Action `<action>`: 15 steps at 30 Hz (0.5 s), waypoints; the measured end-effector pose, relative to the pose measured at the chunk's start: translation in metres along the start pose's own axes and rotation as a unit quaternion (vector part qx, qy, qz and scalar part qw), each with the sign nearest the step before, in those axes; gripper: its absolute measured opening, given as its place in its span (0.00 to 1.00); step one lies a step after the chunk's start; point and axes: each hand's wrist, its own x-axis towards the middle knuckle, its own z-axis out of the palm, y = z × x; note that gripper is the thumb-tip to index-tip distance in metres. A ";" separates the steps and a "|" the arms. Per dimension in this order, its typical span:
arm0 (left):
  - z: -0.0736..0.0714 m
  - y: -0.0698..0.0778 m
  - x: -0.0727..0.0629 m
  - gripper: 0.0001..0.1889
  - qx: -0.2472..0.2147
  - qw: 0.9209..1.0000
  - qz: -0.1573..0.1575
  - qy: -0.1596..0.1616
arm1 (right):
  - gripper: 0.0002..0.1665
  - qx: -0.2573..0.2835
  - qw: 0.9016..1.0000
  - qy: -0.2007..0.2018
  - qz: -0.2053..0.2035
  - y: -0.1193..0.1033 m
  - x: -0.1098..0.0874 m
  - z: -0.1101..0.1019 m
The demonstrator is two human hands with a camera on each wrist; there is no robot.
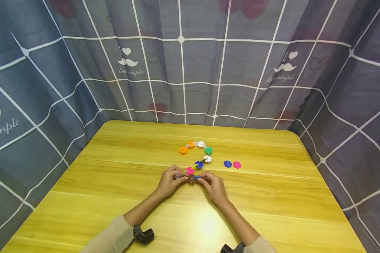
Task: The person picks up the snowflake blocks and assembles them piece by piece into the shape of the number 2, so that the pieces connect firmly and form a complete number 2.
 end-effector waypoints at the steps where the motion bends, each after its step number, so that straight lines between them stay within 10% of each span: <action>1: -0.001 0.000 0.000 0.05 0.003 1.000 0.002 0.000 | 0.06 -0.011 1.000 0.002 -0.002 0.005 0.000 0.001; 8: -0.002 -0.001 0.002 0.06 0.107 0.994 0.036 -0.004 | 0.07 -0.112 0.992 0.064 0.003 0.028 0.009 -0.020; 15: 0.000 -0.002 0.002 0.11 0.145 0.989 0.043 -0.006 | 0.16 -0.246 0.949 0.176 0.088 0.047 0.014 -0.057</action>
